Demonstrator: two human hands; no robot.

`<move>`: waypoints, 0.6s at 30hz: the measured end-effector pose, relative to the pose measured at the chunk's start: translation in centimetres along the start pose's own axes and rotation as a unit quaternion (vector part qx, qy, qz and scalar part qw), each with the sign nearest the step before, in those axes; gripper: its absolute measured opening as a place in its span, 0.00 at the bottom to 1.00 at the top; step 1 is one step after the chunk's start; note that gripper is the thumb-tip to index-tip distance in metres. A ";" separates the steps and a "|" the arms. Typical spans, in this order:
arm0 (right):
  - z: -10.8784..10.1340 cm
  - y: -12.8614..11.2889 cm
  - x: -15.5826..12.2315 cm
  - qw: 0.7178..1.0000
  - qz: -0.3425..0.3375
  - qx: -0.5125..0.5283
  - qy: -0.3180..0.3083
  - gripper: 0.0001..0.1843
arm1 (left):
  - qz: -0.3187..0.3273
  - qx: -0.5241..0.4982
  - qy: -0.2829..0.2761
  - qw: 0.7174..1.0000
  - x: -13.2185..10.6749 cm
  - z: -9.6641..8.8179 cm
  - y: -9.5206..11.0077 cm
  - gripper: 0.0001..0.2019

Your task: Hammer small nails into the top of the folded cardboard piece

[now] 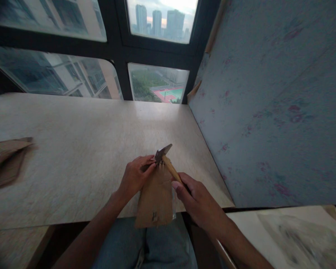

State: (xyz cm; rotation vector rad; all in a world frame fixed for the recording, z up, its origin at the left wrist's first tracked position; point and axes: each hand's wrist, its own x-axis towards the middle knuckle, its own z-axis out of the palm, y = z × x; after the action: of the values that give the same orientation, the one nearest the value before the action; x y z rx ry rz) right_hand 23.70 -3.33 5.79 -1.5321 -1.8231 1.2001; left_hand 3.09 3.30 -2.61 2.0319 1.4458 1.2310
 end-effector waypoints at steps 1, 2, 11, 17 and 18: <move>0.0 0.0 -0.1 1.000 0.007 0.001 0.001 0.20 | -0.001 -0.001 0.002 1.000 0.0 0.0 0.0 0.10; 0.0 0.0 -0.1 1.000 0.014 0.003 0.003 0.20 | -0.004 -0.005 0.005 1.000 0.0 0.1 0.0 0.11; 0.0 0.6 -0.5 0.998 0.036 0.048 0.008 0.22 | -0.047 -0.093 0.014 0.994 -0.3 0.3 -0.2 0.17; 0.1 0.7 -1.0 0.996 0.038 0.080 0.027 0.22 | -0.018 -0.078 0.020 0.997 -0.3 -0.4 -0.2 0.21; 0.1 0.6 -1.1 0.994 0.041 0.090 0.035 0.22 | -0.012 -0.069 0.019 0.997 -0.3 -0.6 -0.2 0.22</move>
State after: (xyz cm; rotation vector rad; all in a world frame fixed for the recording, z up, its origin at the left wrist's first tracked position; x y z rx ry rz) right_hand 24.25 -4.44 5.41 -1.5392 -1.5753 1.2940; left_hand 2.46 3.04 -2.54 1.9046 1.3597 1.3284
